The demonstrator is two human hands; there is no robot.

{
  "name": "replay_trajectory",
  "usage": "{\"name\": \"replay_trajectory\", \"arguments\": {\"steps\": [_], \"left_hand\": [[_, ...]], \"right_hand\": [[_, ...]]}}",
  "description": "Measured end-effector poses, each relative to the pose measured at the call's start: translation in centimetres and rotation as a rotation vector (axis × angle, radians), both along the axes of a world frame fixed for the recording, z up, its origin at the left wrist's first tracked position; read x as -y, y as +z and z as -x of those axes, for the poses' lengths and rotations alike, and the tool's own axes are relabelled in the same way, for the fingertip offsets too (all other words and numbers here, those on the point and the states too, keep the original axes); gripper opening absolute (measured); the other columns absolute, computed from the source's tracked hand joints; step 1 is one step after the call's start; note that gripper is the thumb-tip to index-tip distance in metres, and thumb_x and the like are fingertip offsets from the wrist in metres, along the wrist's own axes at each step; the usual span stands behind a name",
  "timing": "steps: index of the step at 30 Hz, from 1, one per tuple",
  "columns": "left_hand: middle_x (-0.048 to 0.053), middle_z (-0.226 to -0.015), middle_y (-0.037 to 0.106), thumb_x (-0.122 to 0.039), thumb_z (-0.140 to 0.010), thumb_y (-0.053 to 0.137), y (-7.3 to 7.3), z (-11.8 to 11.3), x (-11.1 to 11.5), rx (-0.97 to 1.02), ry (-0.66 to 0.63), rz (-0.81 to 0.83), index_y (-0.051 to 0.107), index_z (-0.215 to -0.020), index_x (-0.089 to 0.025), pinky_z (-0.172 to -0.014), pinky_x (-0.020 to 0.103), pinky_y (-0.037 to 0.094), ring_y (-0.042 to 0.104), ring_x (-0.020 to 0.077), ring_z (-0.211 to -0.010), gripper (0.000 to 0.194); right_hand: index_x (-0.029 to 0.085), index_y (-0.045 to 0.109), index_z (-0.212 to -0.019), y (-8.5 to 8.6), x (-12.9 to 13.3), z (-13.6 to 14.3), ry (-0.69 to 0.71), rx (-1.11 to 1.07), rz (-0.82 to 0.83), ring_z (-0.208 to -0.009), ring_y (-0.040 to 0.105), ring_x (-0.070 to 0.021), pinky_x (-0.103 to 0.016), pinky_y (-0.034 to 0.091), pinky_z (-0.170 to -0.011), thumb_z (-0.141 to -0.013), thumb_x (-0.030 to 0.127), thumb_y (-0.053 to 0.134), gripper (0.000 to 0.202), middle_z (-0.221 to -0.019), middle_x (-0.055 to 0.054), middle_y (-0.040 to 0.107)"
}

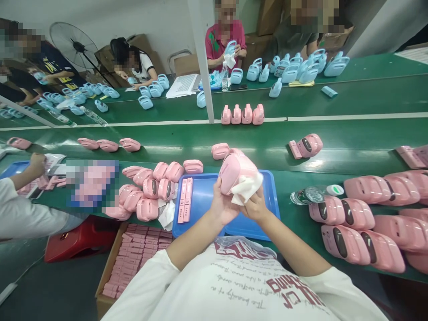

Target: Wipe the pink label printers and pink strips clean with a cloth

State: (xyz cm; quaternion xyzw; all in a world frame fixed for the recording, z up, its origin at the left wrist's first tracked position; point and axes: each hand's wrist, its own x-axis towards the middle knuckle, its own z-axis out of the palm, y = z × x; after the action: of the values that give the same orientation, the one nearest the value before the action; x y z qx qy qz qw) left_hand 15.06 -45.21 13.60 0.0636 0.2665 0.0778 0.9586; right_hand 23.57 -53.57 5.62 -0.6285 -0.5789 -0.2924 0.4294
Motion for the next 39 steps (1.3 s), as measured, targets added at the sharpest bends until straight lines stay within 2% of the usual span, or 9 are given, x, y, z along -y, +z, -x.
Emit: {"name": "replay_trajectory", "arguments": {"steps": [5, 9, 14, 19, 22, 25, 31, 35, 39], "left_hand": [[0.007, -0.083, 0.072, -0.054, -0.080, 0.047, 0.1, -0.1, 0.5, -0.083, -0.006, -0.087, 0.066, -0.101, -0.015, -0.066, 0.028, 0.050, 0.065, 0.0175, -0.069, 0.049], [0.007, -0.089, 0.072, -0.055, -0.085, 0.043, 0.3, -0.2, 0.8, -0.080, 0.030, -0.158, 0.064, -0.110, -0.015, -0.075, 0.031, 0.050, 0.065, 0.0186, -0.075, 0.052], [0.006, -0.091, 0.072, -0.051, -0.087, 0.047, 0.2, -0.6, 0.9, -0.045, 0.103, -0.235, 0.063, -0.112, -0.015, -0.084, 0.029, 0.049, 0.066, 0.0171, -0.083, 0.047], [0.004, -0.089, 0.071, -0.051, -0.076, 0.064, -0.7, -0.4, 1.1, -0.089, 0.059, -0.257, 0.065, -0.101, -0.015, -0.082, 0.024, 0.049, 0.065, 0.0156, -0.087, 0.044], [0.005, -0.102, 0.070, -0.049, -0.067, 0.073, -1.3, -0.1, 1.4, -0.032, 0.075, -0.426, 0.063, -0.108, -0.018, -0.086, 0.029, 0.048, 0.064, 0.0195, -0.098, 0.052], [0.004, -0.114, 0.066, -0.034, -0.060, 0.081, -1.4, 0.2, 1.0, -0.015, 0.137, -0.691, 0.059, -0.114, -0.021, -0.093, 0.032, 0.046, 0.059, 0.0223, -0.111, 0.059], [0.005, -0.123, 0.059, -0.016, -0.051, 0.084, -1.1, 1.4, -1.2, -0.007, 0.072, -1.040, 0.053, -0.119, -0.022, -0.100, 0.035, 0.041, 0.053, 0.0243, -0.118, 0.076], [0.005, -0.115, 0.061, -0.015, -0.047, 0.085, -1.5, 2.2, -1.7, -0.085, -0.089, -1.232, 0.056, -0.117, -0.022, -0.095, 0.034, 0.043, 0.056, 0.0251, -0.109, 0.076], [0.005, -0.112, 0.063, -0.017, -0.046, 0.086, -1.9, 2.8, -1.9, -0.130, -0.171, -1.291, 0.059, -0.117, -0.023, -0.092, 0.035, 0.043, 0.058, 0.0262, -0.103, 0.077]], "right_hand": [[0.015, 0.016, -0.149, 2.1, -1.0, 0.1, 0.007, -0.619, 0.045, -0.140, 0.028, -0.0284, -0.052, 0.031, -0.112, -0.095, 0.040, 0.034, 0.063, -0.147, -0.018, 0.036], [0.016, -0.002, -0.151, 2.0, -1.1, 0.9, 0.030, -0.674, 0.023, -0.140, 0.029, -0.0251, -0.046, 0.034, -0.111, -0.097, 0.038, 0.031, 0.067, -0.150, -0.017, 0.032], [0.024, 0.037, -0.142, -0.2, -0.5, 1.2, 0.040, -0.258, -0.081, -0.127, 0.049, -0.0226, -0.044, 0.042, -0.105, -0.092, 0.017, 0.040, 0.050, -0.131, -0.013, 0.057], [0.024, 0.063, -0.107, -0.5, -0.2, -0.2, 0.039, -0.026, -0.091, -0.112, 0.061, -0.0247, -0.052, 0.043, -0.102, -0.088, 0.021, 0.048, 0.024, -0.101, -0.008, 0.070], [0.022, 0.057, -0.122, 0.1, -0.2, -0.8, -0.053, -0.146, -0.152, -0.118, 0.056, -0.0290, -0.052, 0.045, -0.099, -0.088, 0.027, 0.047, 0.036, -0.111, -0.013, 0.066], [0.020, 0.045, -0.136, 1.0, -0.3, -1.0, -0.044, -0.517, -0.218, -0.126, 0.049, -0.0286, -0.049, 0.043, -0.102, -0.091, 0.036, 0.043, 0.048, -0.131, -0.015, 0.055], [0.017, 0.060, -0.118, 3.6, 0.2, -2.8, 0.209, -1.218, -0.017, -0.108, 0.062, -0.0261, -0.041, 0.051, -0.090, -0.088, 0.058, 0.042, 0.054, -0.117, -0.012, 0.065], [0.018, 0.066, -0.097, 5.4, 1.0, -4.4, 0.184, -1.169, 0.105, -0.084, 0.067, -0.0228, -0.033, 0.054, -0.072, -0.077, 0.064, 0.056, 0.052, -0.094, -0.008, 0.071], [0.020, 0.067, -0.083, 6.8, 2.1, -5.6, 0.097, -0.832, 0.317, -0.067, 0.062, -0.0176, -0.029, 0.049, -0.062, -0.080, 0.063, 0.052, 0.046, -0.076, -0.005, 0.069]]}}
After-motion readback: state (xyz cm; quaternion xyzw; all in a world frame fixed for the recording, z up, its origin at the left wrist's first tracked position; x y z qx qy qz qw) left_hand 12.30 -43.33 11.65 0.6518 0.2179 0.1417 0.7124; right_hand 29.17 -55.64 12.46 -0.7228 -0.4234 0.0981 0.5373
